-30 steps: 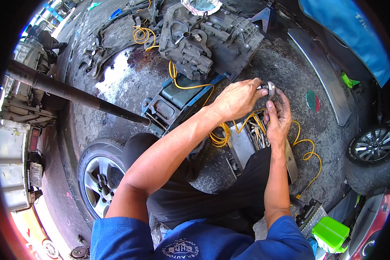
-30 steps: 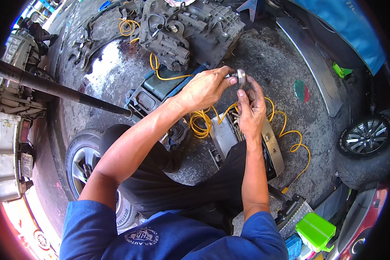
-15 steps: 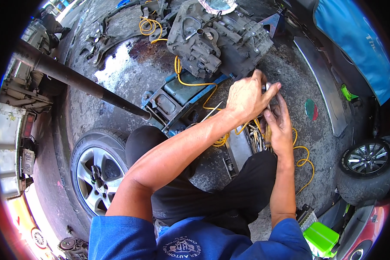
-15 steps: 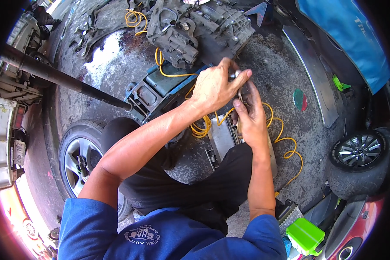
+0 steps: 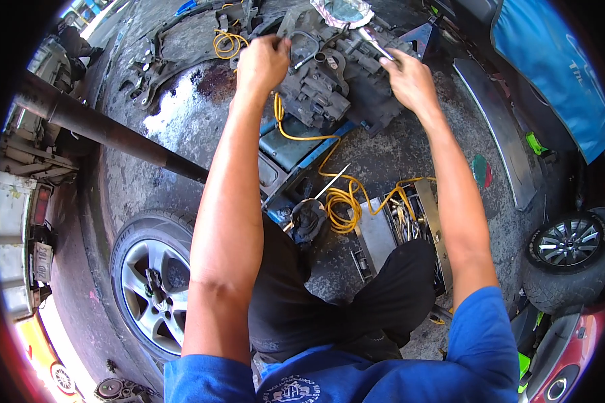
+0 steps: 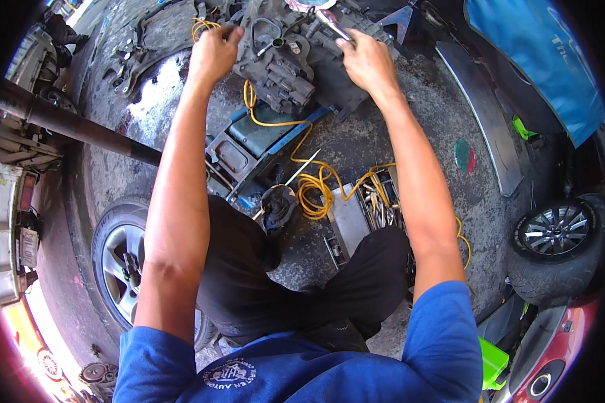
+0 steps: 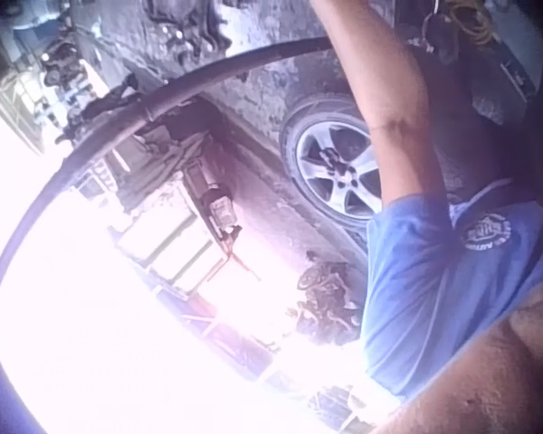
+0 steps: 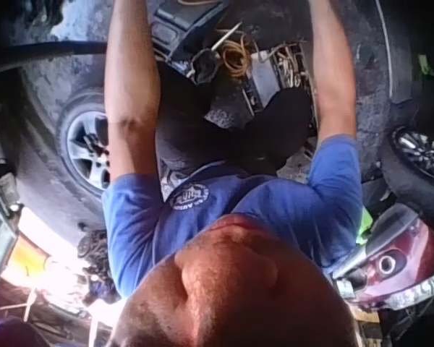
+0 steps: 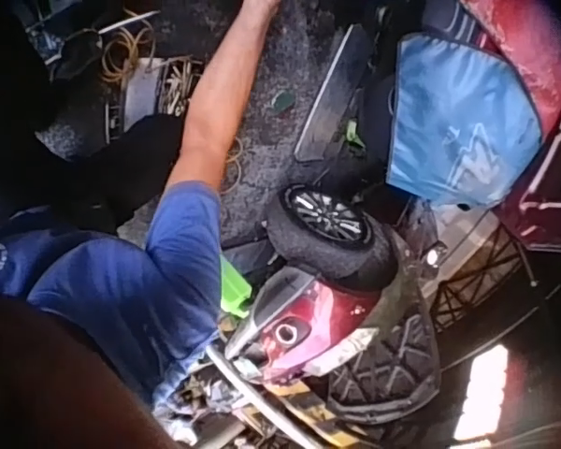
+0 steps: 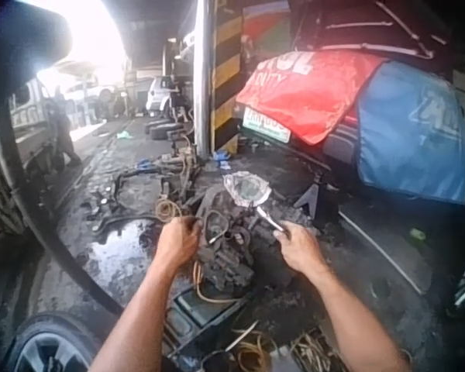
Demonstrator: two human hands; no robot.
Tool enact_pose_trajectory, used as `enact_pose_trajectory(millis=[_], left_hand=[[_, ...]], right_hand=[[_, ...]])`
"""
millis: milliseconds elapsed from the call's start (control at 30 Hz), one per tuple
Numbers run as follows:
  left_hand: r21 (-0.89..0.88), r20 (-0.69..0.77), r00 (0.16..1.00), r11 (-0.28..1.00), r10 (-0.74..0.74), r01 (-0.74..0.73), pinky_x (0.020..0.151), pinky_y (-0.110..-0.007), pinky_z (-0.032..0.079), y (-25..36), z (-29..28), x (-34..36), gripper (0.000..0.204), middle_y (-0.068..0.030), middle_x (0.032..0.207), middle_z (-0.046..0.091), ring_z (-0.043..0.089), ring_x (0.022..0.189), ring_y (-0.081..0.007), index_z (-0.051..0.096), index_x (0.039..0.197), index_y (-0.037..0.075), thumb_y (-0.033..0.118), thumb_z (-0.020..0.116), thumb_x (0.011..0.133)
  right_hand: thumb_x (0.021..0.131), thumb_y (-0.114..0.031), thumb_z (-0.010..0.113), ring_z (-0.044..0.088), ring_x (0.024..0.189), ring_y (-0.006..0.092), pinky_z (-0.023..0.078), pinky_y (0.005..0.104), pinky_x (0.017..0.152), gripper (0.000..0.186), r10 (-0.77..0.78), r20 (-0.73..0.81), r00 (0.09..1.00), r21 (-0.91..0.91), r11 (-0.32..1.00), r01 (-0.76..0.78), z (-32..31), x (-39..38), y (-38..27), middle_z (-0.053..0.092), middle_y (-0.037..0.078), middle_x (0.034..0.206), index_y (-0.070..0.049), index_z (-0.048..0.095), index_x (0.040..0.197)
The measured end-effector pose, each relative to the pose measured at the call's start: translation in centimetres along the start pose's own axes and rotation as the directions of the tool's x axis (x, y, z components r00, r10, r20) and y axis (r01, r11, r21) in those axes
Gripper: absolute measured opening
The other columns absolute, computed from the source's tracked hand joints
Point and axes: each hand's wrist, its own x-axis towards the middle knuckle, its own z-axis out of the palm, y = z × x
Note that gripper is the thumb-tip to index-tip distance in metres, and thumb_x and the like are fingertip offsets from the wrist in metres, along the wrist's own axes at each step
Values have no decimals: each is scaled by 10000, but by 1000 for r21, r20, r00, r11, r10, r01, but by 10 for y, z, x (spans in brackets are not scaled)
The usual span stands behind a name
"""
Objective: Repairing a vehicle engine component using socket wrenches and other hand tools.
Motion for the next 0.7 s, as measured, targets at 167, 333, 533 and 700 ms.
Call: enact_pose_trajectory(millis=[167, 333, 533, 700], left_hand=[[113, 198, 980, 993, -37, 15, 865, -442, 506, 5, 16, -11, 326, -202, 976, 686, 653, 962, -380, 700, 1083, 98, 348, 595, 901], [214, 341, 934, 976, -106, 33, 878, -450, 513, 11, 23, -10, 355, -196, 1062, 676, 641, 1015, -372, 684, 1130, 110, 350, 625, 875], [137, 334, 943, 990, -2, -47, 867, -462, 511, 24, 34, -10, 411, -210, 1044, 678, 643, 1007, -378, 658, 1170, 101, 358, 664, 849], [95, 284, 958, 993, 44, -74, 824, -452, 521, 21, 39, -7, 376, -198, 949, 694, 659, 939, -377, 672, 1150, 117, 340, 664, 848]], right_hand=[[932, -284, 553, 649, 910, 418, 495, 500, 809, 340, -47, -3, 999, -37, 998, 47, 29, 34, -2, 680, 238, 915, -75, 641, 1185], [925, -239, 553, 645, 863, 449, 515, 517, 783, 295, -129, 30, 991, -244, 961, 133, 44, 28, -24, 664, 272, 901, -62, 649, 1142], [938, -228, 544, 632, 905, 453, 498, 511, 809, 299, -37, 92, 995, -108, 993, 47, 43, 35, -21, 657, 282, 903, -28, 640, 1138], [939, -254, 559, 632, 910, 439, 493, 488, 802, 352, -191, 148, 971, -93, 974, 205, 37, 48, -1, 654, 277, 879, -37, 607, 1212]])
